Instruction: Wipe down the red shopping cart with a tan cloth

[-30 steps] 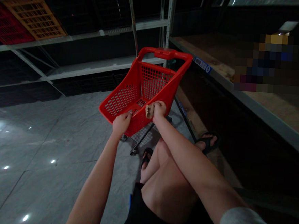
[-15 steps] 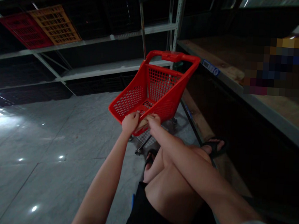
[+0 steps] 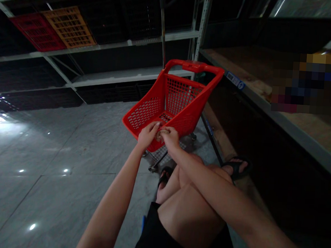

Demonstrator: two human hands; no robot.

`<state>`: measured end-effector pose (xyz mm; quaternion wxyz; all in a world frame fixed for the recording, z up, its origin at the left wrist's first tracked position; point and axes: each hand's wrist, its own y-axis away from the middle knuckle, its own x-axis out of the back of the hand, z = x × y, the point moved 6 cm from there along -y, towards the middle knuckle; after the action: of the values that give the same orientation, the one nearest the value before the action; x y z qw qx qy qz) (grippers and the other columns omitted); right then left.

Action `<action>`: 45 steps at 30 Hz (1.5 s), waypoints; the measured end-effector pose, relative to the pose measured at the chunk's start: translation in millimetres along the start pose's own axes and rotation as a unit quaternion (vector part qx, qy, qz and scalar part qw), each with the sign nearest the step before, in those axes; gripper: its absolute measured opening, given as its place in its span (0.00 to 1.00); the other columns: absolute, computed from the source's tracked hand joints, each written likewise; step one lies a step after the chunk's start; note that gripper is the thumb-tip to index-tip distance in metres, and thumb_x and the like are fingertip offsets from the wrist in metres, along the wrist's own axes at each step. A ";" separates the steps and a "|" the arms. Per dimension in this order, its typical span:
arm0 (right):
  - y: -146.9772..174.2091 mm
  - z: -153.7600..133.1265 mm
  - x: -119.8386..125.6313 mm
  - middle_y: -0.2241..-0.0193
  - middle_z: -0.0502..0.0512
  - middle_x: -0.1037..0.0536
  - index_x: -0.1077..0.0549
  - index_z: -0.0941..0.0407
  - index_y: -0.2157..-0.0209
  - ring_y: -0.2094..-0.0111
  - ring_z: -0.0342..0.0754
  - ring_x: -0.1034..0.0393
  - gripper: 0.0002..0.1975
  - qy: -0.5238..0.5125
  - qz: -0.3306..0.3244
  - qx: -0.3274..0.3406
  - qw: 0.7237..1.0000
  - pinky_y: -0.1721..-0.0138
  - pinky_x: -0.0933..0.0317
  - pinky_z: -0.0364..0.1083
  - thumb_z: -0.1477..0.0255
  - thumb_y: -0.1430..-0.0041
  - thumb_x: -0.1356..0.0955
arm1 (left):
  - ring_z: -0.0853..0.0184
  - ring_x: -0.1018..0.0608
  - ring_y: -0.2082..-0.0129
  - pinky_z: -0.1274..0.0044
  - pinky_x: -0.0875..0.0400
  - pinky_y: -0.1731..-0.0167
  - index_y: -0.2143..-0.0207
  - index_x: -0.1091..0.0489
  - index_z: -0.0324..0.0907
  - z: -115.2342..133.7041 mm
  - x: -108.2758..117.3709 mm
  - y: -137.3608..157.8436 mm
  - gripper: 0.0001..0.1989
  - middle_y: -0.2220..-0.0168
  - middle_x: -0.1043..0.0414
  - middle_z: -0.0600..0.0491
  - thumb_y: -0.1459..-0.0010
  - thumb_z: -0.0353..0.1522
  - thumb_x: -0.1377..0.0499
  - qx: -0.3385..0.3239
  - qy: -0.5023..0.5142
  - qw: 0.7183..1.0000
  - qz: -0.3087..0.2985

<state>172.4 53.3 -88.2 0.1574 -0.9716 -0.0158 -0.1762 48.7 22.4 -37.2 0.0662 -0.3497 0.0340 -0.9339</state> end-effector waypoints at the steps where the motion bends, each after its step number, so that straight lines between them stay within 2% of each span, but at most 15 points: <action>1: -2.8 -3.6 5.2 0.66 0.56 0.19 0.27 0.54 0.64 0.66 0.51 0.24 0.06 -0.038 -0.005 -0.023 0.999 0.67 0.28 0.47 0.70 0.43 0.35 | 0.63 0.23 0.39 0.74 0.30 0.40 0.39 0.26 0.48 3.4 -1.7 2.7 0.22 0.40 0.22 0.51 0.26 0.43 0.51 -0.039 0.016 0.999 -0.024; 4: -18.1 -15.5 25.2 0.66 0.52 0.18 0.25 0.53 0.62 0.69 0.49 0.23 0.11 -0.228 -0.014 -0.123 0.966 0.72 0.29 0.44 0.61 0.42 0.31 | 0.60 0.26 0.35 0.72 0.31 0.38 0.31 0.35 0.47 10.4 -4.5 12.0 0.29 0.34 0.28 0.49 0.32 0.41 0.41 -0.102 0.036 0.993 -0.055; 6: -26.7 -28.2 29.7 0.67 0.51 0.17 0.23 0.52 0.61 0.70 0.48 0.23 0.14 -0.312 -0.057 -0.149 0.937 0.71 0.28 0.45 0.57 0.41 0.30 | 0.60 0.23 0.38 0.72 0.28 0.40 0.32 0.37 0.44 9.0 3.7 15.8 0.30 0.36 0.27 0.46 0.34 0.39 0.38 -0.096 0.043 0.994 -0.005; 8: -32.9 -41.5 31.2 0.67 0.53 0.17 0.22 0.52 0.61 0.67 0.49 0.22 0.16 -0.278 -0.095 -0.100 0.951 0.63 0.26 0.48 0.56 0.35 0.35 | 0.61 0.21 0.43 0.73 0.26 0.44 0.35 0.37 0.43 -0.5 22.5 19.8 0.25 0.40 0.24 0.46 0.32 0.37 0.42 -0.054 0.031 0.995 0.080; 10: -36.9 -50.5 32.4 0.63 0.55 0.16 0.21 0.52 0.62 0.58 0.51 0.21 0.16 -0.168 -0.091 -0.007 0.982 0.50 0.27 0.52 0.60 0.31 0.38 | 0.61 0.20 0.45 0.72 0.26 0.45 0.37 0.36 0.44 -16.3 46.5 27.5 0.21 0.42 0.23 0.46 0.31 0.34 0.45 0.006 -0.027 0.987 0.157; 12: -38.9 -53.1 30.5 0.58 0.56 0.16 0.21 0.52 0.62 0.50 0.53 0.23 0.14 -0.049 -0.071 0.074 0.994 0.40 0.34 0.54 0.66 0.30 0.38 | 0.57 0.21 0.44 0.67 0.27 0.43 0.39 0.35 0.45 -28.2 63.5 37.6 0.22 0.42 0.23 0.46 0.35 0.29 0.46 0.033 -0.112 0.976 0.183; 14: -40.3 -48.5 23.4 0.58 0.57 0.17 0.21 0.52 0.64 0.49 0.54 0.25 0.14 0.022 -0.078 0.103 0.991 0.38 0.36 0.55 0.69 0.31 0.39 | 0.53 0.22 0.43 0.62 0.29 0.40 0.42 0.32 0.43 -28.0 60.6 46.5 0.22 0.44 0.23 0.44 0.40 0.26 0.45 -0.007 -0.186 0.972 0.145; 16: -41.0 -42.2 16.6 0.60 0.58 0.18 0.22 0.52 0.67 0.47 0.54 0.26 0.16 0.044 -0.094 0.114 0.988 0.37 0.37 0.54 0.70 0.30 0.40 | 0.51 0.23 0.44 0.59 0.32 0.38 0.45 0.30 0.41 -16.2 39.5 54.4 0.20 0.47 0.23 0.43 0.40 0.28 0.43 -0.078 -0.226 0.967 0.092; 18: -41.0 -37.1 13.2 0.60 0.58 0.18 0.22 0.52 0.67 0.42 0.55 0.29 0.17 0.047 -0.103 0.124 0.986 0.34 0.40 0.54 0.70 0.30 0.41 | 0.50 0.25 0.43 0.58 0.34 0.37 0.43 0.30 0.41 -0.8 15.3 58.4 0.19 0.46 0.25 0.42 0.35 0.34 0.42 -0.121 -0.244 0.958 0.088; 21: -41.6 -30.1 14.6 0.57 0.56 0.18 0.22 0.52 0.63 0.45 0.53 0.27 0.17 0.055 -0.121 0.136 0.982 0.28 0.49 0.59 0.70 0.29 0.42 | 0.50 0.25 0.43 0.59 0.32 0.39 0.38 0.32 0.40 8.4 -6.5 51.7 0.21 0.43 0.27 0.39 0.28 0.40 0.47 -0.108 -0.271 0.950 0.112; 23: -44.0 -26.7 18.8 0.58 0.54 0.18 0.22 0.51 0.64 0.50 0.52 0.26 0.17 0.063 -0.133 0.147 0.978 0.26 0.56 0.62 0.70 0.29 0.41 | 0.51 0.24 0.44 0.61 0.31 0.41 0.36 0.34 0.38 1.6 -10.3 43.3 0.22 0.42 0.26 0.39 0.26 0.38 0.50 -0.116 -0.292 0.946 0.079; 29: -49.9 -27.3 20.8 0.65 0.50 0.19 0.25 0.51 0.74 0.54 0.51 0.26 0.14 0.049 -0.180 0.160 0.969 0.25 0.67 0.68 0.70 0.35 0.36 | 0.56 0.25 0.38 0.64 0.32 0.37 0.35 0.35 0.35 -41.8 17.4 31.1 0.21 0.38 0.27 0.38 0.28 0.29 0.49 -0.223 -0.319 0.919 -0.064; 34: -36.1 -36.7 9.8 0.68 0.49 0.21 0.28 0.51 0.75 0.54 0.52 0.28 0.09 0.036 -0.164 0.164 0.972 0.26 0.69 0.67 0.72 0.40 0.33 | 0.55 0.25 0.38 0.63 0.32 0.36 0.38 0.32 0.36 -59.0 36.0 32.4 0.20 0.41 0.25 0.38 0.29 0.28 0.50 -0.290 -0.352 0.882 -0.120; 41: -15.1 -50.4 -24.0 0.64 0.52 0.21 0.27 0.52 0.69 0.51 0.52 0.29 0.05 0.037 -0.173 0.206 0.962 0.26 0.65 0.64 0.73 0.38 0.33 | 0.55 0.21 0.45 0.62 0.26 0.41 0.46 0.28 0.38 -97.3 72.3 34.4 0.15 0.49 0.21 0.39 0.33 0.29 0.44 -0.339 -0.366 0.862 -0.089; 45: -15.8 -55.4 -42.1 0.61 0.53 0.20 0.26 0.53 0.65 0.47 0.52 0.30 0.06 0.063 -0.176 0.225 0.956 0.24 0.66 0.63 0.76 0.38 0.34 | 0.54 0.19 0.53 0.62 0.24 0.47 0.52 0.28 0.37 -109.3 81.5 33.1 0.10 0.55 0.21 0.40 0.32 0.31 0.44 -0.304 -0.422 0.853 -0.027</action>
<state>112.9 52.1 -48.9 0.3394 -0.8796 -0.2164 -0.2536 -80.8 -20.4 -70.2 -0.0606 -0.7140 0.2759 -0.6406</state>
